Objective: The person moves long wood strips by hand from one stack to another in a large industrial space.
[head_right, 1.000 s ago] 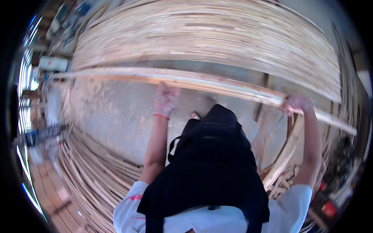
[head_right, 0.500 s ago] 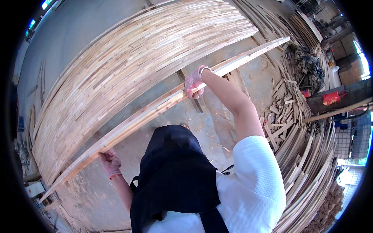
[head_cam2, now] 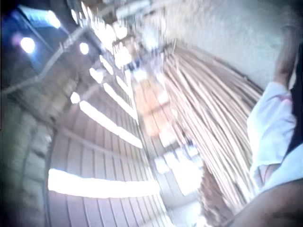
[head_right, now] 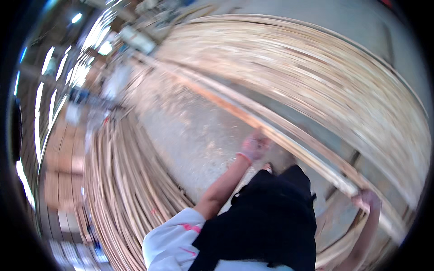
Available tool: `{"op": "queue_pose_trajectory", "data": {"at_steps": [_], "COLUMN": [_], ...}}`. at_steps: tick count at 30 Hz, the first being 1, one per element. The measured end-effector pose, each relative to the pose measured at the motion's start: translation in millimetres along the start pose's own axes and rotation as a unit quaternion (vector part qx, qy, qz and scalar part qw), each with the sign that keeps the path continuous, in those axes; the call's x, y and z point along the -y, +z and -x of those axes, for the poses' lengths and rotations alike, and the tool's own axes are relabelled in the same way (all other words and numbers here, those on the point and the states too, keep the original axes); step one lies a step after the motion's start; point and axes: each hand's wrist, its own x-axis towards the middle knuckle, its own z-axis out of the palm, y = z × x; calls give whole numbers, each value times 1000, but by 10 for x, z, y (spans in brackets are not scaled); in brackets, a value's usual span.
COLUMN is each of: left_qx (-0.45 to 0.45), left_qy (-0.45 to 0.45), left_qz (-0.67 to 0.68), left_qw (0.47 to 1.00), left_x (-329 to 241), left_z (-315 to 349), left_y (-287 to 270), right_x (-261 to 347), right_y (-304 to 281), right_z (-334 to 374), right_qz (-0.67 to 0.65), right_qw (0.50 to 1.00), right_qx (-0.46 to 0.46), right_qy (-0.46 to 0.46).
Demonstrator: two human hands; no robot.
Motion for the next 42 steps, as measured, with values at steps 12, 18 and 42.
{"op": "queue_pose_trajectory", "data": {"at_steps": [12, 18, 42], "left_qx": [-58, -46, 8], "left_qy": [-34, -22, -74], "left_qz": [46, 68, -205], "left_qw": [997, 996, 976], "left_x": [116, 140, 201], "left_z": [395, 347, 641], "left_y": [148, 27, -473], "right_x": [-123, -60, 675], "right_y": [227, 339, 619], "right_z": [26, -2, 321], "right_qz": [-604, -598, -431], "right_qw": [754, 747, 880], "right_qx": [243, 260, 98], "right_qy": [93, 130, 176]}}
